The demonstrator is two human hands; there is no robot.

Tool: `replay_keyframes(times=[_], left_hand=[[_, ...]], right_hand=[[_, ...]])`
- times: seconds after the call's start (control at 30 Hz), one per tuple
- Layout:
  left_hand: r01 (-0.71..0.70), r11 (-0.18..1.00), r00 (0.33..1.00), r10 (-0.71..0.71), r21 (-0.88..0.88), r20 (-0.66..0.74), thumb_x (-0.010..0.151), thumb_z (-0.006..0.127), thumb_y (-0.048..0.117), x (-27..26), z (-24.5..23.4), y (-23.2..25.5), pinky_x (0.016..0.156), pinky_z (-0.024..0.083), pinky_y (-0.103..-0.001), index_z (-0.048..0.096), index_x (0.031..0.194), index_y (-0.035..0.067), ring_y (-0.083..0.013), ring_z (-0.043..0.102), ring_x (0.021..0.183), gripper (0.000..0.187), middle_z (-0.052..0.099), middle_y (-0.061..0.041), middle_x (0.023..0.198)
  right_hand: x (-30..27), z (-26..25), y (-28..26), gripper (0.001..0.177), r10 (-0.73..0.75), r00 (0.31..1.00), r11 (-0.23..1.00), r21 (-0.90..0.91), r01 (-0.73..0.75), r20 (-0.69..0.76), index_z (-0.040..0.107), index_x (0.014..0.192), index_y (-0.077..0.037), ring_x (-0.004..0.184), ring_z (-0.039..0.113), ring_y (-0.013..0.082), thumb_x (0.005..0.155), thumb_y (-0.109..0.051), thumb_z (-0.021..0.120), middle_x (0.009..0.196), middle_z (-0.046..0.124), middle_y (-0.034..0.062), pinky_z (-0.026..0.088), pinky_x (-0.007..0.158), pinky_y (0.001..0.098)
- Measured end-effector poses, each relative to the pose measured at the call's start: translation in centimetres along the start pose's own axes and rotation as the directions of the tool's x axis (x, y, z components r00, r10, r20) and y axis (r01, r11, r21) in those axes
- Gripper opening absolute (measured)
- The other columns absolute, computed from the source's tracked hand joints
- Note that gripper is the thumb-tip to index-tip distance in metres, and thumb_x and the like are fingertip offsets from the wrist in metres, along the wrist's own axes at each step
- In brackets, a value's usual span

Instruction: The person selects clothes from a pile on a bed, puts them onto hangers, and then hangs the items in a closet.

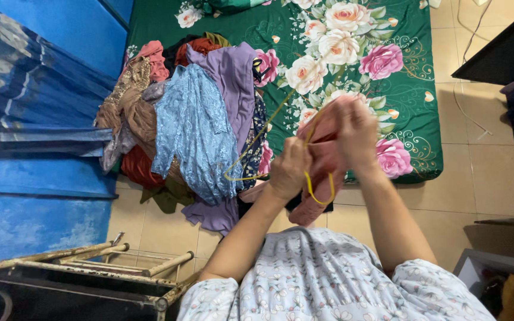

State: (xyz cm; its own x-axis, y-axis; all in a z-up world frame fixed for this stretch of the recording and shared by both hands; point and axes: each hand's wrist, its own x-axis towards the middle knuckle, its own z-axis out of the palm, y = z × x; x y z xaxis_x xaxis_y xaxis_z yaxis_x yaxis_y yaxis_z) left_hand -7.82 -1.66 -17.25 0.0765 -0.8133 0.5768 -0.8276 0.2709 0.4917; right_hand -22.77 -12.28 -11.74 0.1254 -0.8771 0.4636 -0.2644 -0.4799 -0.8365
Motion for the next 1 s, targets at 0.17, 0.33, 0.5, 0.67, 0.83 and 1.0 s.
replay_keyframes(times=[0.17, 0.33, 0.5, 0.67, 0.83, 1.0], left_hand=[[0.203, 0.965, 0.979, -0.198, -0.168, 0.048, 0.102, 0.069, 0.014, -3.1, -1.2, -2.4, 0.078, 0.057, -0.04, 0.06, 0.113, 0.001, -0.0333, 0.07, 0.091, 0.019, 0.065, -0.015, 0.108], [0.306, 0.503, 0.913, -0.396, -0.808, 0.099, 0.099, 0.065, 0.015, 2.0, -1.8, -1.1, 0.1, 0.052, -0.036, 0.059, 0.133, -0.002, -0.0268, 0.061, 0.118, 0.039, 0.06, -0.015, 0.131], [0.358, 0.59, 0.892, -0.446, -0.724, 0.078, 0.1, 0.058, 0.004, 5.3, 0.1, -2.5, 0.09, 0.055, -0.03, 0.066, 0.124, 0.006, -0.0131, 0.066, 0.101, 0.025, 0.071, -0.003, 0.11], [0.175, 0.359, 0.9, -0.436, -0.917, 0.001, 0.105, 0.062, 0.001, 5.2, -3.6, -6.7, 0.092, 0.056, -0.03, 0.063, 0.116, 0.003, -0.0135, 0.065, 0.099, 0.012, 0.069, -0.006, 0.111], [0.265, 0.115, 0.865, -0.468, -0.957, 0.182, 0.103, 0.062, 0.002, 5.4, -3.1, -8.0, 0.087, 0.057, -0.03, 0.066, 0.116, 0.002, -0.013, 0.068, 0.094, 0.013, 0.072, -0.007, 0.107], [0.304, 0.048, 0.884, -0.385, -0.951, 0.264, 0.099, 0.063, -0.003, 6.4, -5.6, -11.3, 0.087, 0.058, -0.029, 0.069, 0.115, 0.0, -0.0148, 0.07, 0.095, 0.018, 0.074, -0.008, 0.11]], right_hand=[[3.5, -5.8, -3.7, 0.018, 0.026, 0.979, 0.994, 0.095, -0.046, 0.204, 0.069, 0.119, 0.0, 0.083, 0.057, 0.0067, 0.112, -0.015, 0.061, 0.091, 0.066, 0.0014, 0.05, 0.075, 0.0282], [4.1, -4.7, -6.2, 0.02, -0.064, 0.751, 0.978, -0.109, 0.179, 0.657, 0.071, 0.102, -0.003, 0.071, 0.06, 0.0222, 0.1, -0.022, 0.071, 0.08, 0.068, 0.0136, 0.052, 0.069, 0.0337], [4.5, -5.5, -6.3, 0.025, 0.019, 0.782, 0.945, -0.268, 0.19, 0.623, 0.072, 0.109, -0.004, 0.078, 0.067, 0.0316, 0.099, -0.026, 0.065, 0.087, 0.07, 0.0178, 0.054, 0.074, 0.0414], [2.7, -9.0, -3.1, 0.059, 0.173, 0.787, 0.673, -0.655, 0.345, 0.592, 0.068, 0.127, -0.004, 0.085, 0.069, 0.038, 0.08, -0.038, 0.076, 0.099, 0.072, 0.0171, 0.054, 0.068, 0.0493], [1.5, -8.9, 0.7, 0.014, 0.31, 0.773, 0.409, -0.811, 0.418, 0.554, 0.076, 0.098, -0.021, 0.098, 0.07, 0.0333, 0.088, -0.029, 0.07, 0.108, 0.071, 0.0121, 0.058, 0.074, 0.0442], [1.9, -8.5, 2.3, 0.015, 0.2, 0.931, 0.881, -0.473, -0.033, 0.306, 0.069, 0.112, -0.008, 0.093, 0.069, 0.0284, 0.103, -0.019, 0.065, 0.104, 0.072, 0.0115, 0.054, 0.079, 0.0412]])
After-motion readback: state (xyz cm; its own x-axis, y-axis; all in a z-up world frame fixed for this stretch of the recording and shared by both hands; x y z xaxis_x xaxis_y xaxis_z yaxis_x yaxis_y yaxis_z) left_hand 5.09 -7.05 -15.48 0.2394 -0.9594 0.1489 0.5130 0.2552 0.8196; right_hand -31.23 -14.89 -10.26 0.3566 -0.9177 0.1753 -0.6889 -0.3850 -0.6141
